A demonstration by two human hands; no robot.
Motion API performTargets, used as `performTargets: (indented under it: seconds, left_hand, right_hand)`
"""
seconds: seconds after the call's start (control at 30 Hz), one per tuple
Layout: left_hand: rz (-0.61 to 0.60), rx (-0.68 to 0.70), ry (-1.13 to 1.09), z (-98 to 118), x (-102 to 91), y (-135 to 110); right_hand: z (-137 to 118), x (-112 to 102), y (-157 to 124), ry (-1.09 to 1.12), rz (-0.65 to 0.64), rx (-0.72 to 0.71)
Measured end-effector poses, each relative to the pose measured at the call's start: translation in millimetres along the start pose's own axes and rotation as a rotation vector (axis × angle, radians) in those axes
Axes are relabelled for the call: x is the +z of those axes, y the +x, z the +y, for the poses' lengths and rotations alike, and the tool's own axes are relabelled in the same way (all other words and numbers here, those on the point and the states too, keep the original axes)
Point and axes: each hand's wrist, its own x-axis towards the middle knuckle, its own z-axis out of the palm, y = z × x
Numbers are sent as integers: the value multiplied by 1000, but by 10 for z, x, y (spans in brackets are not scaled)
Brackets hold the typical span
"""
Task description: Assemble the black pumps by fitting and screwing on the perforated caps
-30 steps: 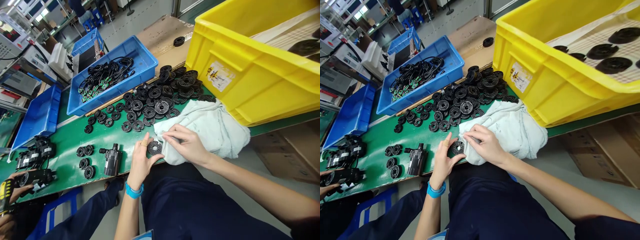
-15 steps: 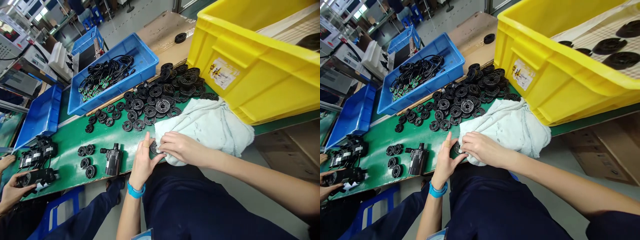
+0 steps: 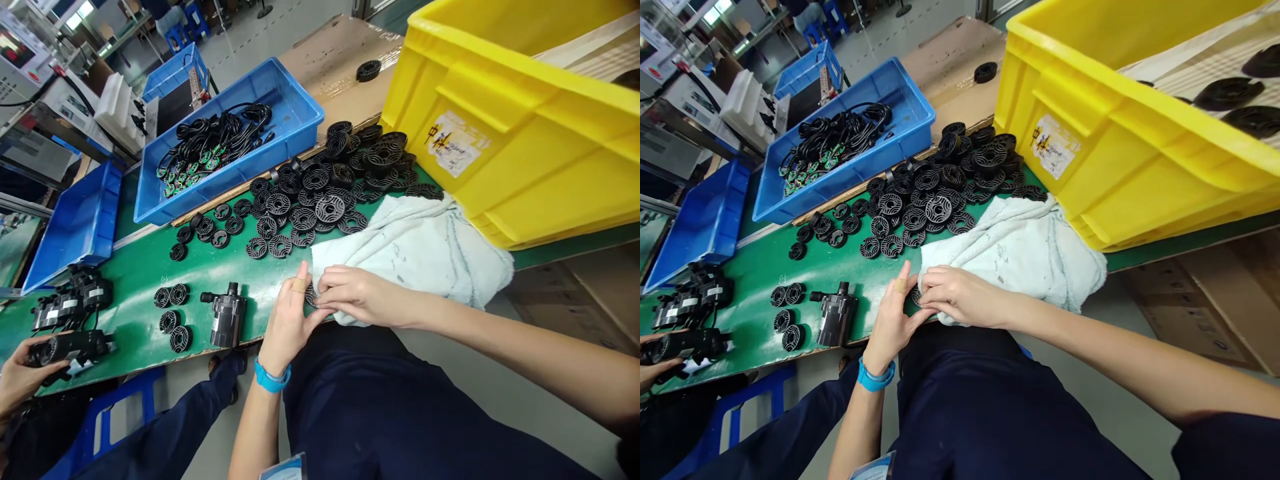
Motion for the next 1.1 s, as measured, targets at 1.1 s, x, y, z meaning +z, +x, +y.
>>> performTargets:
  seconds: [1.1]
  left_hand:
    - [764,109,205,166,-55,-258]
  right_hand:
    - [-152,-236,340,-507,-152,52]
